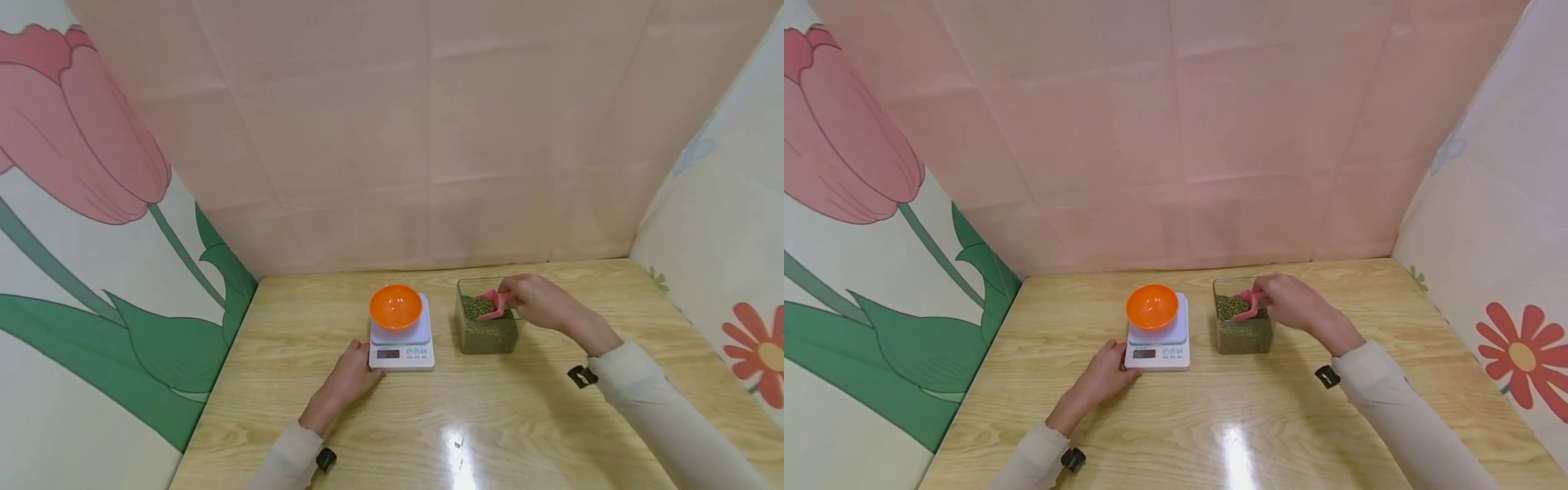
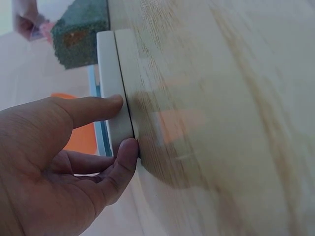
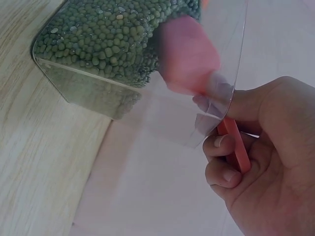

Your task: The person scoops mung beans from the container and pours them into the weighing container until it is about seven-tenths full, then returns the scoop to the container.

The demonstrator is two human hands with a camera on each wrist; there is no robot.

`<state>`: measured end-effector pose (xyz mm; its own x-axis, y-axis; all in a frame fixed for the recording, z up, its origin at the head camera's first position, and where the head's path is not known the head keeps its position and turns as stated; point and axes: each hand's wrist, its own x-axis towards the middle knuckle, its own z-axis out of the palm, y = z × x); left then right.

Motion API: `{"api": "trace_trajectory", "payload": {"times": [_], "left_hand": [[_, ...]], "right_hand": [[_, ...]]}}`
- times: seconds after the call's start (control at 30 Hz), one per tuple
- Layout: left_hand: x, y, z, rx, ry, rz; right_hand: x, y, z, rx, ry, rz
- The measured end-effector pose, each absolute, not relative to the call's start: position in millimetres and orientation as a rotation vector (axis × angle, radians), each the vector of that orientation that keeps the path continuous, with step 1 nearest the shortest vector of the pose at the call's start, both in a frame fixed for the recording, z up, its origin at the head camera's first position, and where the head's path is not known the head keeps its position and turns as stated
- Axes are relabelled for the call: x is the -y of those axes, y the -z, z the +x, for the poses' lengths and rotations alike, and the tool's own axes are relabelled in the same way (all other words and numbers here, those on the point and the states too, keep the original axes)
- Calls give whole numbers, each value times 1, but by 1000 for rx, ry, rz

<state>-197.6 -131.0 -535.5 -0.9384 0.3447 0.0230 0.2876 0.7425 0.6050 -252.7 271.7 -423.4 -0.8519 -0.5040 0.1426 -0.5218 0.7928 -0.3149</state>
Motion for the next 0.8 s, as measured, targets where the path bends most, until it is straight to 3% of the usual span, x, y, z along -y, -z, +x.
{"api": "trace_trajectory", "payload": {"times": [0.8], "left_hand": [[131,536,-199,-2845,-958,522]], "right_hand": [[-278,435,-252,2869,-617,753]]}}
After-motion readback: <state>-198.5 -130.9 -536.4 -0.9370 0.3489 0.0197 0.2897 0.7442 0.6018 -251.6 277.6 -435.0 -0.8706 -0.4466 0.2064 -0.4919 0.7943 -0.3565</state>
